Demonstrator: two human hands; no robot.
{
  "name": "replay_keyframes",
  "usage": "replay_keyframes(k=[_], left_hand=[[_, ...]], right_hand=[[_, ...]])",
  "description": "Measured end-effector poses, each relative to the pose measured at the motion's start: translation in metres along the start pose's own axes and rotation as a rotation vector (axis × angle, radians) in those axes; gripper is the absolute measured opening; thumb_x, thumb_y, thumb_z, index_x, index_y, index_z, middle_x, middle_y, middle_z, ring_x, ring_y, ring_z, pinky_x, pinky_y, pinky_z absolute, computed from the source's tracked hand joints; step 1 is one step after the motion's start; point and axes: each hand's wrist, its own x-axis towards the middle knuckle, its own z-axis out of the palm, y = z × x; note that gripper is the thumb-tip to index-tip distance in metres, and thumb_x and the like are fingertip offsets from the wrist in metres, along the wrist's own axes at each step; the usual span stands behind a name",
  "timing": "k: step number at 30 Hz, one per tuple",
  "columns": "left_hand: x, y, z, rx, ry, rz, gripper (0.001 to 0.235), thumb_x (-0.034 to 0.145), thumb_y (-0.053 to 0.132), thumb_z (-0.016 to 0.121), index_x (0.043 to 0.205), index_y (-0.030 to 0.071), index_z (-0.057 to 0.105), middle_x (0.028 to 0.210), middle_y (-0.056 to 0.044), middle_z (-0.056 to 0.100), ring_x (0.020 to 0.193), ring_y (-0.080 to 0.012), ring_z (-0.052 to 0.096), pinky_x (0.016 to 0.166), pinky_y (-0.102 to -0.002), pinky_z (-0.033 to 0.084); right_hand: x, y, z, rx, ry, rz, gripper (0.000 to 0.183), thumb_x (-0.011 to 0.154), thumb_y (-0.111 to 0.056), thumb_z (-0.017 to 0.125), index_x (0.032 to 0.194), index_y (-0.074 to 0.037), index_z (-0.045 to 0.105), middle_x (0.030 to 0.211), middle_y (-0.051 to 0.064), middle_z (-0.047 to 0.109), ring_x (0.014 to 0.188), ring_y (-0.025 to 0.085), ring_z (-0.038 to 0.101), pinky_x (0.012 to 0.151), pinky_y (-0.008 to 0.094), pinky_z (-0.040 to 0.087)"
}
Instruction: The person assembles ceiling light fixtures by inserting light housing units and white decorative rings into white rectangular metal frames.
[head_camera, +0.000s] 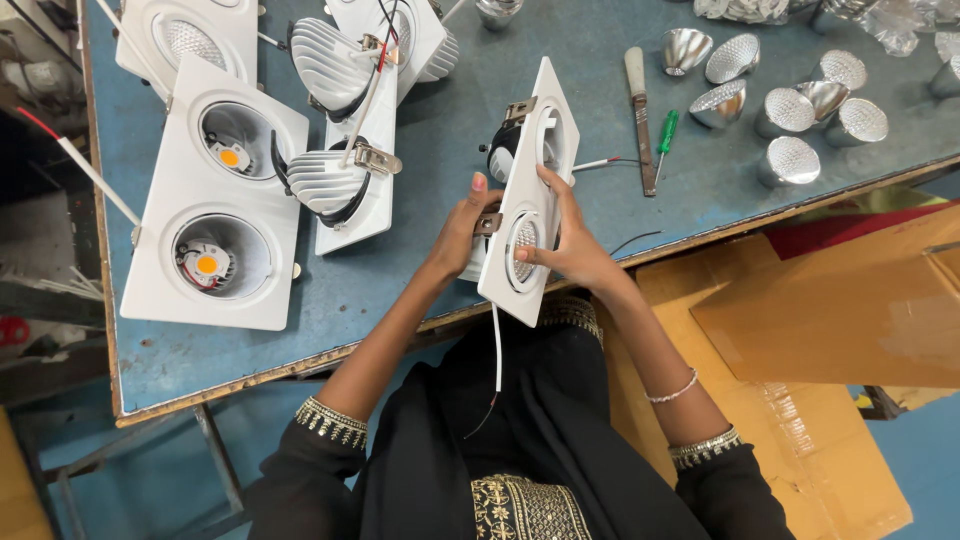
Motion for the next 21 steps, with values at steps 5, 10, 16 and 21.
replay_keyframes(k=[5, 10, 16, 21], left_hand=[[0.005, -0.01, -0.005, -0.122, -0.104, -0.059, 0.115, 0.087, 0.087, 0.012, 0.134, -0.005, 0.063, 0.118, -0.017, 0.072, 0.109, -0.0233, 0.068, 0.101, -0.033, 0.05], [0.008, -0.015, -0.003, -0.12, -0.074, -0.084, 0.117, 0.086, 0.087, 0.011, 0.136, -0.006, 0.061, 0.123, -0.019, 0.071, 0.115, -0.0254, 0.068, 0.105, -0.034, 0.048], [0.005, -0.016, -0.003, -0.087, -0.069, -0.058, 0.117, 0.086, 0.087, 0.012, 0.138, -0.007, 0.059, 0.126, -0.02, 0.07, 0.117, -0.0257, 0.066, 0.106, -0.034, 0.047], [0.005, -0.011, -0.003, -0.055, -0.078, -0.042, 0.117, 0.087, 0.086, 0.01, 0.136, -0.006, 0.061, 0.121, -0.02, 0.072, 0.112, -0.0256, 0.069, 0.102, -0.033, 0.05]], right_hand=[[0.013, 0.004, -0.009, -0.018, -0.058, -0.026, 0.134, 0.066, -0.057, 0.09, 0.164, -0.012, 0.011, 0.167, 0.023, 0.017, 0.158, 0.041, 0.015, 0.127, 0.051, 0.019], [0.024, 0.014, -0.005, -0.168, -0.002, -0.136, 0.138, 0.063, -0.057, 0.09, 0.166, -0.011, 0.01, 0.167, 0.025, 0.022, 0.156, 0.042, 0.021, 0.127, 0.051, 0.02], [0.013, 0.021, -0.004, -0.13, 0.039, -0.119, 0.127, 0.07, -0.057, 0.088, 0.165, -0.01, 0.018, 0.165, 0.026, 0.032, 0.154, 0.042, 0.032, 0.127, 0.05, 0.026], [0.007, 0.014, -0.002, -0.158, 0.048, -0.054, 0.123, 0.072, -0.057, 0.086, 0.165, -0.01, 0.019, 0.163, 0.026, 0.032, 0.154, 0.043, 0.03, 0.126, 0.052, 0.026]])
